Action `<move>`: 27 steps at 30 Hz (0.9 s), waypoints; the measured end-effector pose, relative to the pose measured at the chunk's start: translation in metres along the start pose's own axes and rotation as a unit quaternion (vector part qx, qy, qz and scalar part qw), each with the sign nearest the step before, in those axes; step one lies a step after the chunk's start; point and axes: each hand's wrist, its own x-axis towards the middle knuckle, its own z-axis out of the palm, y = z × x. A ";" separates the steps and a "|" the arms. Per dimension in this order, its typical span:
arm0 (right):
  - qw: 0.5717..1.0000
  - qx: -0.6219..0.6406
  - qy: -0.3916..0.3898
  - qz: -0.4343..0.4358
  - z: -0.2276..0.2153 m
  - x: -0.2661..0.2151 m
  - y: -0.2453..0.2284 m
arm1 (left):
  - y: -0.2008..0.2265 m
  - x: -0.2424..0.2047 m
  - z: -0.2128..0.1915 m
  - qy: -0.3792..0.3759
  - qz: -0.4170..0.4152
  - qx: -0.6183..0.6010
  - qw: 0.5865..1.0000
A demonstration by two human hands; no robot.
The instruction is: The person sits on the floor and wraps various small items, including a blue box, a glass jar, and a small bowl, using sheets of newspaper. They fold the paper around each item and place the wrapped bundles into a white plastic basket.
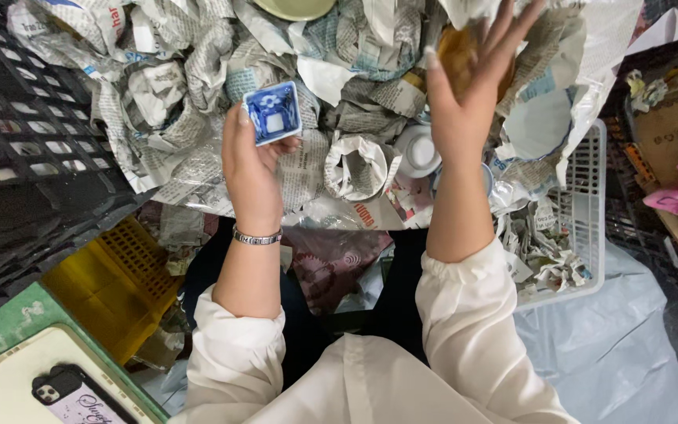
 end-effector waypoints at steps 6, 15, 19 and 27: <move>0.978 -0.203 0.055 0.004 -0.016 -0.004 -0.006 | 0.006 -0.001 0.000 0.004 0.010 -0.009 1.000; 0.861 -0.475 0.018 0.182 -0.078 -0.018 -0.023 | 0.011 0.002 0.001 0.016 0.008 0.003 1.000; 0.886 -0.445 -0.015 0.133 -0.072 -0.022 0.001 | 0.007 0.000 -0.001 0.008 0.010 0.015 1.000; 0.942 -0.319 0.042 0.098 -0.076 -0.022 0.023 | 0.007 0.001 -0.002 0.017 0.005 -0.006 1.000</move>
